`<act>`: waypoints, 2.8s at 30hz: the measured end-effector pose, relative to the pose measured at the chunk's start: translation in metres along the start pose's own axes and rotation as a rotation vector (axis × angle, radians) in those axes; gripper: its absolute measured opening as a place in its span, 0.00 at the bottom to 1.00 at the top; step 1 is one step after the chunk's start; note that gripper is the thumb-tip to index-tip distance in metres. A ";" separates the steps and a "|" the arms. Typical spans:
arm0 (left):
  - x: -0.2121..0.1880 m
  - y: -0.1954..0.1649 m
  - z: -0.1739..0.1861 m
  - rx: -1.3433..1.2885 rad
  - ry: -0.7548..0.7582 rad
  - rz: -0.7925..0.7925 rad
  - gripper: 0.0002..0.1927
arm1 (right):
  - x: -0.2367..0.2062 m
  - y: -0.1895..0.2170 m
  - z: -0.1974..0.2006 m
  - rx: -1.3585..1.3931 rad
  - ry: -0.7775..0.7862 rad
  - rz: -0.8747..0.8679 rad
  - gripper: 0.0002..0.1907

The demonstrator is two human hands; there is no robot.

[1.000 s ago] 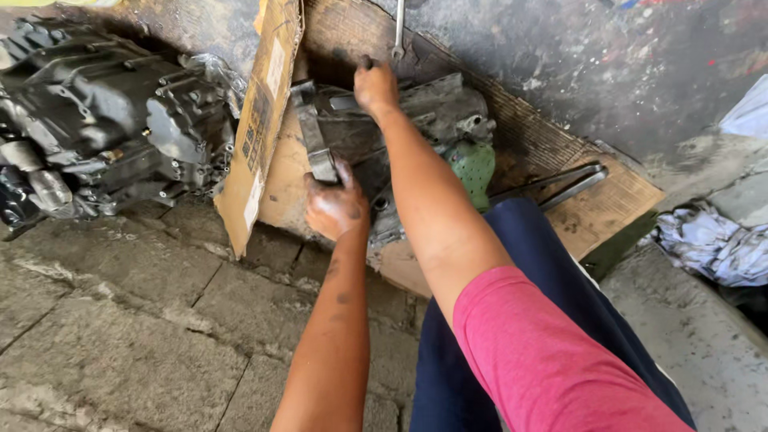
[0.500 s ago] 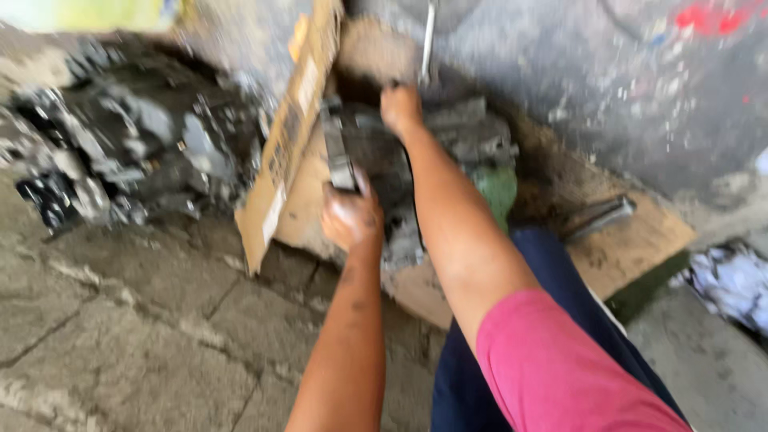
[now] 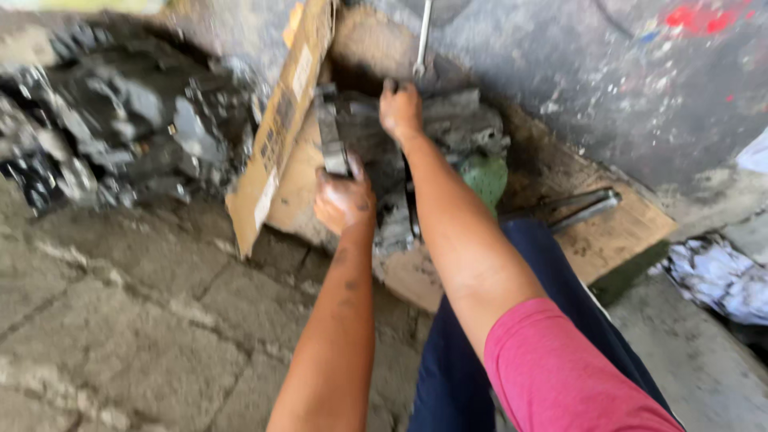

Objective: The person uses a wrench to loosen and remove bolts from a disassembled engine casing. They repeatedly reposition the casing and apply torque to different bolts while sitting on the floor.

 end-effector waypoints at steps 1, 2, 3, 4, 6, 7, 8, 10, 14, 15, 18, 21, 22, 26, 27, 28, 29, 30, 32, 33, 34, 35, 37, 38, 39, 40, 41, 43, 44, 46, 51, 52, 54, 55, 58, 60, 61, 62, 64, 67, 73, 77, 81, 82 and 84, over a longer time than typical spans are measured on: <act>0.001 -0.001 0.001 0.010 -0.005 -0.012 0.30 | -0.011 -0.001 0.005 0.000 0.027 -0.017 0.25; 0.002 -0.003 0.003 0.009 -0.011 -0.028 0.30 | -0.022 0.000 0.011 -0.093 0.041 0.043 0.25; 0.003 -0.005 0.003 0.015 0.000 -0.021 0.30 | -0.029 0.004 0.019 -0.174 0.030 0.119 0.26; 0.006 -0.007 0.004 0.001 0.000 -0.015 0.30 | -0.033 0.009 0.027 -0.253 0.004 0.213 0.26; 0.011 -0.012 0.002 -0.025 0.046 0.010 0.32 | -0.033 0.013 0.035 -0.030 0.099 0.169 0.25; 0.014 -0.014 0.001 -0.045 0.073 0.028 0.32 | -0.029 0.017 0.035 0.094 0.140 0.157 0.25; 0.015 -0.015 0.001 -0.066 0.078 0.055 0.33 | -0.023 0.027 0.037 0.130 0.032 0.338 0.25; 0.016 -0.015 0.005 -0.116 0.002 0.034 0.33 | -0.022 0.036 0.030 0.192 -0.126 0.640 0.25; 0.004 -0.007 0.004 -0.049 0.021 -0.009 0.31 | -0.015 0.004 -0.015 0.732 0.277 -0.085 0.20; 0.002 -0.006 0.004 -0.066 -0.008 -0.008 0.30 | -0.010 0.002 -0.017 1.012 0.296 -0.163 0.19; -0.003 -0.002 0.004 -0.073 -0.009 -0.005 0.29 | -0.004 -0.005 -0.015 0.858 0.400 -0.352 0.18; -0.004 0.000 0.004 -0.114 -0.028 -0.025 0.29 | 0.007 0.001 -0.005 0.843 0.455 -0.454 0.22; -0.004 0.000 0.004 -0.114 -0.040 -0.034 0.28 | 0.012 0.004 -0.001 0.899 0.444 -0.456 0.22; -0.003 0.002 0.002 -0.087 -0.026 -0.025 0.29 | 0.029 0.007 -0.001 0.966 0.443 -0.476 0.20; -0.003 0.002 0.002 -0.078 -0.032 -0.030 0.29 | 0.035 0.005 -0.005 0.955 0.446 -0.489 0.19; -0.003 0.003 0.001 -0.065 -0.032 -0.033 0.28 | 0.040 0.001 -0.011 0.924 0.492 -0.540 0.21; -0.003 0.003 -0.001 -0.048 -0.024 -0.034 0.28 | 0.044 -0.003 -0.018 0.888 0.537 -0.598 0.22; -0.004 0.004 -0.003 -0.039 -0.004 -0.037 0.28 | 0.049 -0.008 -0.026 0.854 0.572 -0.655 0.23; -0.005 0.006 -0.005 -0.042 -0.022 -0.004 0.29 | 0.061 -0.013 -0.039 0.797 0.589 -0.693 0.23; -0.006 0.007 -0.003 -0.046 -0.089 -0.022 0.28 | 0.062 -0.017 -0.045 0.771 0.615 -0.733 0.23; -0.007 0.006 -0.002 -0.035 -0.139 -0.056 0.27 | 0.065 -0.016 -0.050 0.839 0.635 -0.690 0.21; -0.008 0.006 -0.002 -0.020 -0.153 -0.111 0.26 | 0.068 -0.019 -0.053 0.904 0.620 -0.673 0.19; -0.011 0.008 -0.006 -0.007 -0.078 -0.099 0.26 | 0.069 -0.027 -0.053 0.847 0.591 -0.710 0.21; -0.012 0.009 -0.005 -0.029 -0.098 -0.077 0.27 | 0.069 -0.031 -0.057 0.750 0.612 -0.727 0.25; -0.012 0.010 -0.005 -0.038 -0.114 -0.065 0.27 | 0.068 -0.031 -0.058 0.659 0.621 -0.739 0.29; -0.012 0.010 -0.006 -0.035 -0.112 -0.058 0.27 | 0.068 -0.027 -0.059 0.677 0.638 -0.695 0.29; -0.012 0.011 -0.007 -0.015 -0.100 -0.043 0.27 | 0.067 -0.025 -0.060 0.686 0.662 -0.670 0.30; -0.011 0.010 -0.007 0.012 -0.074 -0.024 0.27 | 0.065 -0.022 -0.063 0.671 0.677 -0.625 0.31; -0.010 0.009 -0.007 0.003 -0.069 -0.027 0.27 | 0.067 -0.021 -0.065 0.657 0.651 -0.588 0.31; -0.009 0.008 -0.005 -0.038 -0.066 -0.022 0.27 | 0.067 -0.022 -0.069 0.679 0.633 -0.590 0.30; -0.009 0.005 -0.001 -0.046 -0.042 0.010 0.28 | 0.061 -0.031 -0.079 0.802 0.668 -0.726 0.28; -0.009 0.005 -0.001 -0.052 -0.027 0.013 0.29 | 0.061 -0.033 -0.079 0.793 0.651 -0.755 0.28; -0.009 0.004 -0.001 -0.050 -0.026 0.011 0.29 | 0.061 -0.034 -0.078 0.777 0.626 -0.800 0.27; -0.009 0.004 0.000 -0.049 -0.039 0.001 0.28 | 0.061 -0.034 -0.078 0.769 0.621 -0.819 0.28; -0.009 0.003 0.000 -0.049 -0.058 -0.020 0.29 | 0.063 -0.036 -0.077 0.742 0.556 -0.915 0.29; -0.010 0.004 0.000 -0.043 -0.068 -0.022 0.29 | 0.064 -0.040 -0.077 0.736 0.464 -0.991 0.28; -0.010 0.004 0.000 -0.037 -0.065 -0.021 0.29 | 0.064 -0.041 -0.077 0.743 0.439 -0.999 0.28; -0.010 0.004 0.000 -0.027 -0.063 -0.017 0.29 | 0.063 -0.042 -0.079 0.749 0.419 -1.009 0.28; -0.011 0.005 0.000 -0.029 -0.068 -0.021 0.30 | 0.061 -0.042 -0.077 0.803 0.311 -1.003 0.27; -0.011 0.005 0.000 -0.059 -0.080 -0.022 0.30 | 0.057 -0.044 -0.070 0.918 0.119 -0.952 0.25; -0.012 0.004 0.001 -0.040 -0.114 -0.050 0.28 | 0.048 -0.049 -0.055 0.923 0.100 -1.084 0.26; -0.012 0.003 0.001 -0.046 -0.111 -0.052 0.28 | 0.048 -0.050 -0.058 0.898 0.142 -1.041 0.27; -0.011 0.001 0.002 -0.024 -0.102 -0.049 0.28 | 0.039 -0.055 -0.052 0.940 0.131 -1.006 0.28; -0.011 0.001 0.002 -0.015 -0.109 -0.045 0.28 | 0.035 -0.058 -0.047 0.941 0.098 -1.013 0.28; -0.010 -0.001 0.003 -0.014 -0.121 -0.047 0.28 | 0.026 -0.065 -0.036 0.949 0.032 -1.020 0.28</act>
Point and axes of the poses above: each hand's wrist, its own x-axis towards the middle knuckle, its own z-axis out of the back of the hand, y = z × x, the point moved 4 cm from there along x, towards the middle knuckle, and after that the axes turned 9 degrees about -y, right-handed, at the moved point
